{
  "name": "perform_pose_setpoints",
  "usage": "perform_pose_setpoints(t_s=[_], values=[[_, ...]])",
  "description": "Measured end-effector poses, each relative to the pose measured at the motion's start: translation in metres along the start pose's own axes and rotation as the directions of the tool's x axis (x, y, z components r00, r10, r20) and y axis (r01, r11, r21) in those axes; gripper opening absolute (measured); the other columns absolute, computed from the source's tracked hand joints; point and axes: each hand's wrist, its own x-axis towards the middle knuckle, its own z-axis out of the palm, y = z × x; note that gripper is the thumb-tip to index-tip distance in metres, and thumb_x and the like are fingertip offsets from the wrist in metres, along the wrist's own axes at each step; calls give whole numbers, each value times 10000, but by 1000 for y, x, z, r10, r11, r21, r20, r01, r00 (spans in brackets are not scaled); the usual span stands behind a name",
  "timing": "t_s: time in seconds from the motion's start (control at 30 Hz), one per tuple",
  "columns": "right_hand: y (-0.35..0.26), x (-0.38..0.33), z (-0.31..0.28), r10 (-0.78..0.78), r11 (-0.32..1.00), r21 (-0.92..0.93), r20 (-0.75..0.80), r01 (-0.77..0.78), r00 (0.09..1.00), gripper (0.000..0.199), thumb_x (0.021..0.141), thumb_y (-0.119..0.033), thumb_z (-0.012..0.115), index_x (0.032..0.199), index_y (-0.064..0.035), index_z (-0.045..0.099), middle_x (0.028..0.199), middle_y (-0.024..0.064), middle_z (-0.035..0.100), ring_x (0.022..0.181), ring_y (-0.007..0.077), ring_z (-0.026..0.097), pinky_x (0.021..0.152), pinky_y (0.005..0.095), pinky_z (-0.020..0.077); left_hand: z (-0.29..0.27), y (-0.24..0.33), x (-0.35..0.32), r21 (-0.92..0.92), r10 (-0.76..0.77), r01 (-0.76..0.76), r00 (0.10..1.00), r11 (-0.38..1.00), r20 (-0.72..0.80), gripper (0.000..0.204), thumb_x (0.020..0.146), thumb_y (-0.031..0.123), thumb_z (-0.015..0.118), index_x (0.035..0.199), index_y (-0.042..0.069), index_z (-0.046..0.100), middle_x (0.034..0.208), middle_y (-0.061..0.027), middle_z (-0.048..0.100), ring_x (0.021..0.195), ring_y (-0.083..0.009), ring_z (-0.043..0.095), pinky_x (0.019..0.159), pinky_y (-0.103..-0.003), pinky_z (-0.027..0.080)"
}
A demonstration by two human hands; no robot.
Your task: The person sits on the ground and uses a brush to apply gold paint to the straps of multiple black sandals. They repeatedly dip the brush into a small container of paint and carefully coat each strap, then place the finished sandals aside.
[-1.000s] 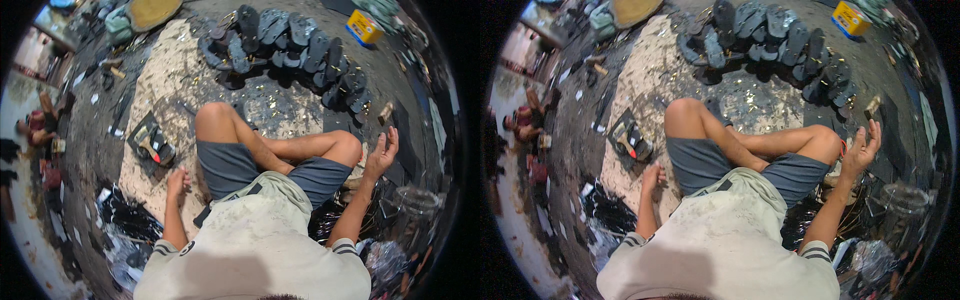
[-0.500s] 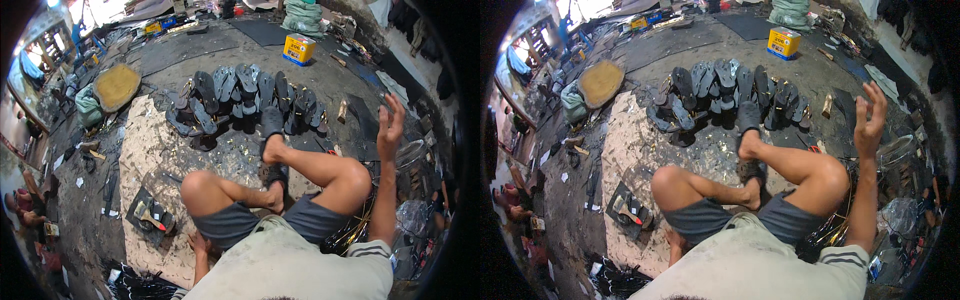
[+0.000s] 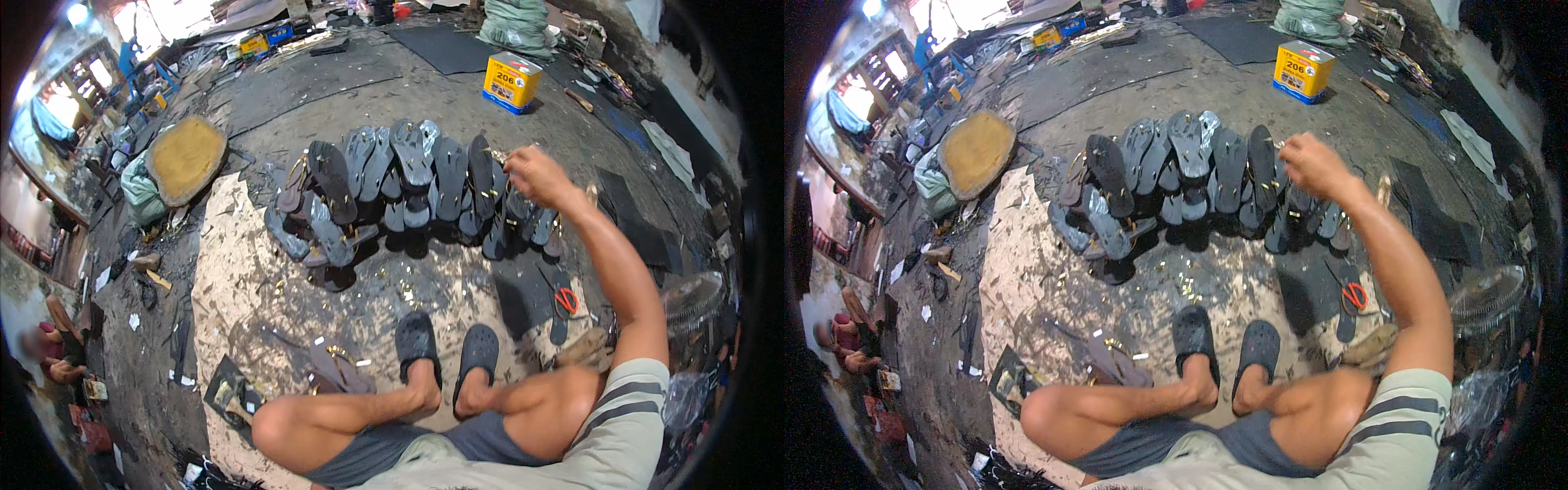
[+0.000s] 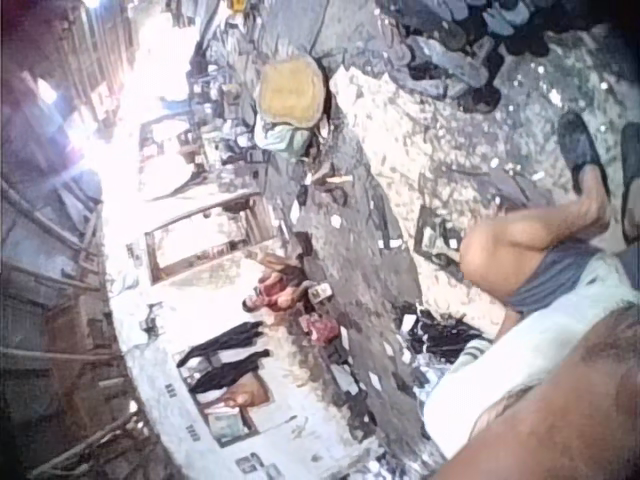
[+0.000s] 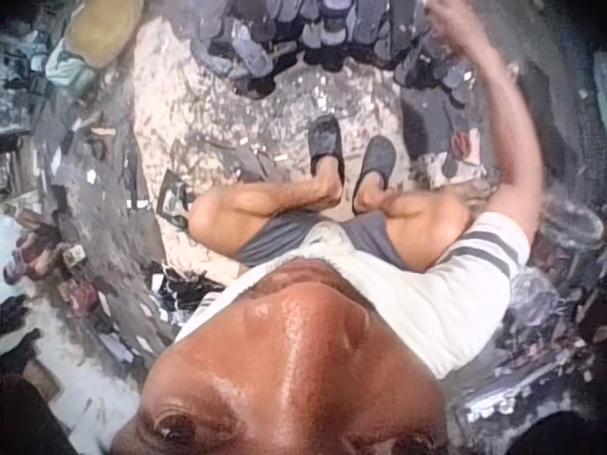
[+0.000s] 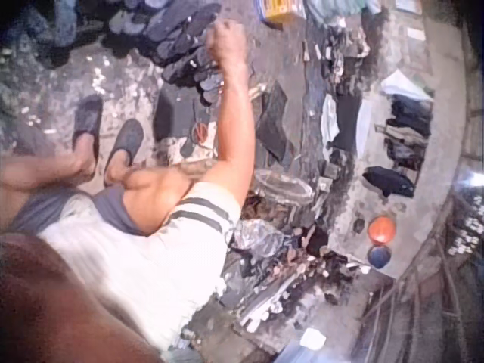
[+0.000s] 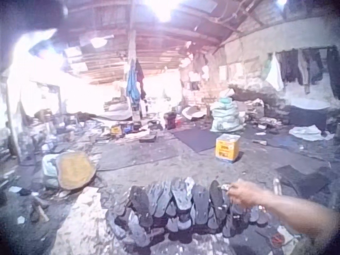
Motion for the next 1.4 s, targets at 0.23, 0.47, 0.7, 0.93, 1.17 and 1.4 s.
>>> perform_pose_setpoints(t_s=[0.23,0.47,0.7,0.93,1.17,1.4], values=[[-20,9,155,-243,826,520,-19,217,970,245,862,-114,665,1098,-74,609,1068,122,624,1026,330,591,858,406,509,-22,19,26,-88,-135,147,982,985,134,417,923,352,602,1186,29,605,1188,-185,575,1086,-344,525,928,-430,427],[-1,-5,156,-204,727,678,68,104,977,207,899,-143,627,1095,-77,618,1067,98,621,1008,306,603,865,398,506,-72,56,58,-107,-205,240,941,965,269,380,937,348,584,1122,21,639,1091,-154,646,981,-313,602,859,-416,474],[31,-4,17,-7,707,693,209,-143,978,251,930,-168,584,1148,-48,613,1092,138,631,1039,321,596,899,403,491,-191,153,85,-70,12,12,942,997,334,364,951,344,566,1057,13,672,994,-124,717,876,-282,680,790,-402,520],[-13,-117,-153,531,118,670,581,-733,617,234,943,-154,615,1134,-18,610,950,56,649,843,127,595,789,278,490,-492,375,-40,-533,176,-91,978,841,111,402,955,419,577,1016,37,689,694,-42,653,621,-128,618,609,-299,496],[-54,-238,-296,250,47,320,913,-946,321,126,933,-125,601,942,-11,652,821,29,661,728,114,592,663,279,485,-596,341,-224,-708,-162,272,962,652,221,378,948,365,611,1097,22,666,866,-51,678,676,-124,646,660,-298,524],[1,-157,-234,195,132,527,817,-840,543,38,900,-72,627,888,-38,636,749,41,634,647,114,568,574,299,473,-520,200,-305,-672,-414,352,908,652,74,370,938,384,594,1118,73,681,938,-96,709,719,-188,675,747,-350,530]])
